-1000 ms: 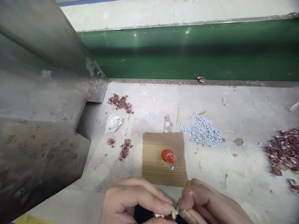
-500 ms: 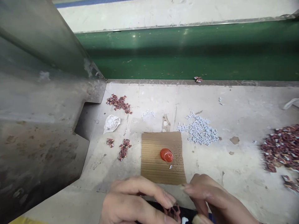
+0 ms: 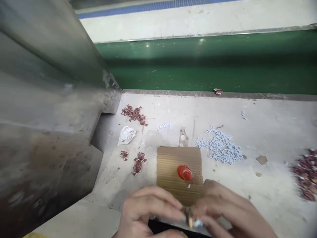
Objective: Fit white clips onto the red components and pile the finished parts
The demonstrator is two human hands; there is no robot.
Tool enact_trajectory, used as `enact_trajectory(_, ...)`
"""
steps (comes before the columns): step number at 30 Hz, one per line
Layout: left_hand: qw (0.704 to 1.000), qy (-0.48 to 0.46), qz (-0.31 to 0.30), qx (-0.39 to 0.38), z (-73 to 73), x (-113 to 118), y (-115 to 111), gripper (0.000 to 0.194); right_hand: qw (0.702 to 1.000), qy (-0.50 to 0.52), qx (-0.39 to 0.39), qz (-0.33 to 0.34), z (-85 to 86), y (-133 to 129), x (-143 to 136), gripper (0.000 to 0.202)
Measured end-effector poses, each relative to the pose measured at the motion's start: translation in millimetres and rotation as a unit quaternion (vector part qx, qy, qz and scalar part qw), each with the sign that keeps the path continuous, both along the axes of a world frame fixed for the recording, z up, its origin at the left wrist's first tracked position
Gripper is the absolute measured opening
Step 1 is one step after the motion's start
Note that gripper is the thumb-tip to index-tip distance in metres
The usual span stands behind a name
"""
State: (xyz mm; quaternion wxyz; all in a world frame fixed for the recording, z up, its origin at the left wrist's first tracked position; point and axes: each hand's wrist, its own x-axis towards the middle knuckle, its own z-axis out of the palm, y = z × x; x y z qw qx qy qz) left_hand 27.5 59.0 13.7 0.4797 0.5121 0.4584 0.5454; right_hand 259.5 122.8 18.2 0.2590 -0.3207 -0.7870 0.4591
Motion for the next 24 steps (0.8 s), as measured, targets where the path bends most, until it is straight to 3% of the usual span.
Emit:
enact_trajectory(2, 0.983, 0.162, 0.086, 0.007, -10.1, -16.6, -2.2, 0.033, 0.988, -0.126, 0.078, -0.036, -11.0, 41.3, 11.4, 0.023)
enact_trajectory(3, 0.960, 0.252, 0.124, -0.004, -15.3, -27.1, -4.3, 0.024, 0.963, -0.213, 0.143, -0.087, -17.3, 68.5, 18.4, 0.039)
enact_trajectory(5, 0.907, 0.384, 0.169, -0.028, -25.5, -47.6, -8.5, 0.009, 0.924, -0.287, 0.176, -0.182, -28.6, 130.1, 32.6, 0.049)
enact_trajectory(8, 0.873, 0.448, 0.190, -0.040, -39.7, -63.4, -9.7, 0.014, 0.859, -0.381, 0.193, -0.283, -39.0, 214.7, 48.5, 0.055)
enact_trajectory(11, 0.855, 0.484, 0.180, -0.053, -49.1, -59.8, -3.9, 0.023, 0.827, -0.435, 0.189, -0.303, -41.9, 261.2, 56.8, 0.062)
enact_trajectory(13, 0.850, 0.495, 0.169, -0.060, -50.4, -56.5, -1.0, 0.029, 0.824, -0.450, 0.188, -0.288, -41.1, 267.1, 61.8, 0.064)
enact_trajectory(15, 0.847, 0.502, 0.163, -0.060, -49.2, -58.6, -1.8, 0.039, 0.823, -0.450, 0.200, -0.282, -38.6, 256.1, 69.2, 0.056)
enact_trajectory(17, 0.839, 0.519, 0.157, -0.051, -48.7, -65.7, -5.5, 0.047, 0.832, -0.435, 0.213, -0.270, -35.4, 232.1, 79.4, 0.043)
enact_trajectory(21, 0.838, 0.537, 0.098, 0.032, -54.2, -76.8, -12.6, 0.027, 0.882, -0.399, 0.208, -0.140, -33.2, 166.9, 98.5, 0.032)
enact_trajectory(24, 0.844, 0.527, 0.066, 0.081, -58.3, -75.5, -14.8, 0.027, 0.882, -0.402, 0.224, -0.101, -39.2, 128.2, 103.4, 0.031)
